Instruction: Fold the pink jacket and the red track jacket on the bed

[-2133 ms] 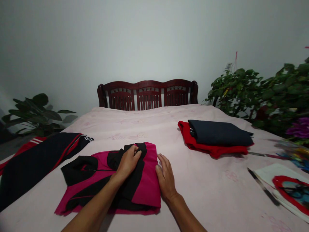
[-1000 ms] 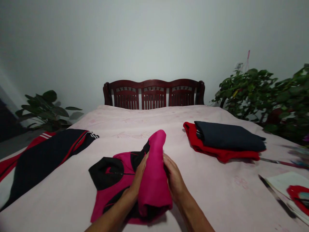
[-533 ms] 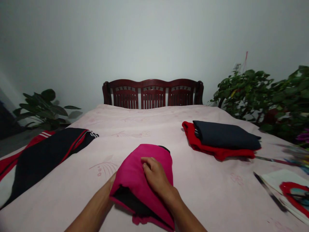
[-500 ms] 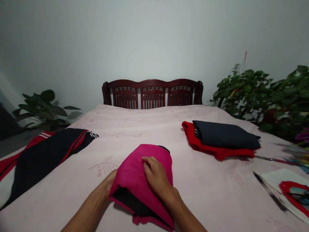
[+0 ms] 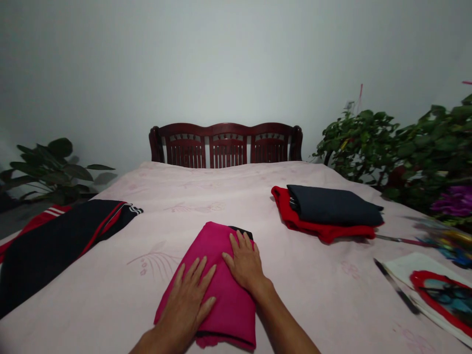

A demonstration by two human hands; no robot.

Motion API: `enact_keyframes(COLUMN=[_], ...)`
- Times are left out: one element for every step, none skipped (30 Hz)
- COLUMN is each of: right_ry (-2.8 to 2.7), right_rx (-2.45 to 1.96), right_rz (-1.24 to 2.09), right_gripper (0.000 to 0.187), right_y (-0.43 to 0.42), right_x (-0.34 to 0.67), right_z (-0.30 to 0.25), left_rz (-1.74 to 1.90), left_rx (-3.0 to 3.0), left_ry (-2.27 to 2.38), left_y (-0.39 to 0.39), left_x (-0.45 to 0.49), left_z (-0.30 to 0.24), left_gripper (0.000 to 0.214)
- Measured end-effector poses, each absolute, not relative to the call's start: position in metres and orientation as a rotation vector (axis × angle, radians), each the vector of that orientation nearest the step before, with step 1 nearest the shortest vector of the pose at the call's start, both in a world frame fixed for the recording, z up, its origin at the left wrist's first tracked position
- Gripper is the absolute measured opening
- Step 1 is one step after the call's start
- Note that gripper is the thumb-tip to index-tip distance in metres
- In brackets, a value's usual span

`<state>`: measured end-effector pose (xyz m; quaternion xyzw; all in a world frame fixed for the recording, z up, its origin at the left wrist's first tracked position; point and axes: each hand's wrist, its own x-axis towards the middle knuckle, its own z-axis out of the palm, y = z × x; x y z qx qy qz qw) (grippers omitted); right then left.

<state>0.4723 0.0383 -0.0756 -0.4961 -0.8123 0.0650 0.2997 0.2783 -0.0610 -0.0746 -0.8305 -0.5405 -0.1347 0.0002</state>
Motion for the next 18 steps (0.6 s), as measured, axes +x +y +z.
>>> enact_keyframes(right_ry=[-2.085,-2.002,-1.91,-1.803,-1.678,-1.532,-1.372,-1.207,-1.047,-0.905,-0.788,-0.695,-0.612,-0.529,-0.441,-0.346,-0.245,-0.147], right_rx=[-1.27,-1.241,-1.228,-1.225,-1.222,-1.207,-1.168,-1.102,-1.017,-0.925,-0.838,-0.761,-0.698,-0.649,-0.615,-0.601,-0.617,-0.659], right_rz=[0.258,0.33,0.393,0.451,0.516,0.595,0.691,0.801,0.918,1.042,1.186,1.354,1.536,1.713,1.869,1.99,2.071,2.111], right_gripper=[0.057,0.055,0.054,0.054,0.055,0.057,0.06,0.062,0.063,0.063,0.061,0.058,0.053,0.047,0.042,0.039,0.037,0.036], right_y=[0.041,0.044,0.046,0.047,0.049,0.049,0.048,0.046,0.041,0.036,0.028,0.02,0.011,0.002,-0.007,-0.013,-0.019,-0.022], right_x=[0.475,0.477,0.48,0.483,0.487,0.491,0.495,0.498,0.501,0.504,0.505,0.505,0.503,0.501,0.497,0.493,0.488,0.484], right_z=[-0.081,-0.086,-0.091,-0.096,-0.101,-0.105,-0.108,-0.109,-0.109,-0.107,-0.103,-0.098,-0.092,-0.086,-0.08,-0.075,-0.07,-0.067], left_rz=[-0.442,-0.464,-0.49,-0.512,-0.528,-0.536,-0.541,-0.54,-0.537,-0.536,-0.539,-0.548,-0.561,-0.581,-0.604,-0.626,-0.647,-0.67], left_rx=[-2.558,-2.503,-2.441,-2.38,-2.324,-2.279,-2.244,-2.221,-2.207,-2.2,-2.196,-2.191,-2.186,-2.18,-2.174,-2.169,-2.165,-2.164], left_ry=[-1.62,-1.541,-1.469,-1.41,-1.368,-1.346,-1.341,-1.348,-1.359,-1.369,-1.373,-1.373,-1.367,-1.356,-1.344,-1.333,-1.326,-1.32], left_y=[-0.062,-0.063,-0.064,-0.065,-0.066,-0.067,-0.068,-0.068,-0.069,-0.069,-0.069,-0.069,-0.068,-0.067,-0.066,-0.065,-0.064,-0.063], left_x=[0.276,0.273,0.271,0.269,0.269,0.269,0.269,0.27,0.271,0.271,0.271,0.271,0.271,0.27,0.269,0.269,0.269,0.269], left_z=[-0.082,-0.088,-0.091,-0.093,-0.093,-0.094,-0.093,-0.094,-0.094,-0.095,-0.096,-0.097,-0.098,-0.1,-0.101,-0.102,-0.102,-0.103], left_gripper=[0.061,0.061,0.061,0.062,0.062,0.063,0.063,0.064,0.064,0.064,0.063,0.063,0.063,0.062,0.062,0.062,0.062,0.062])
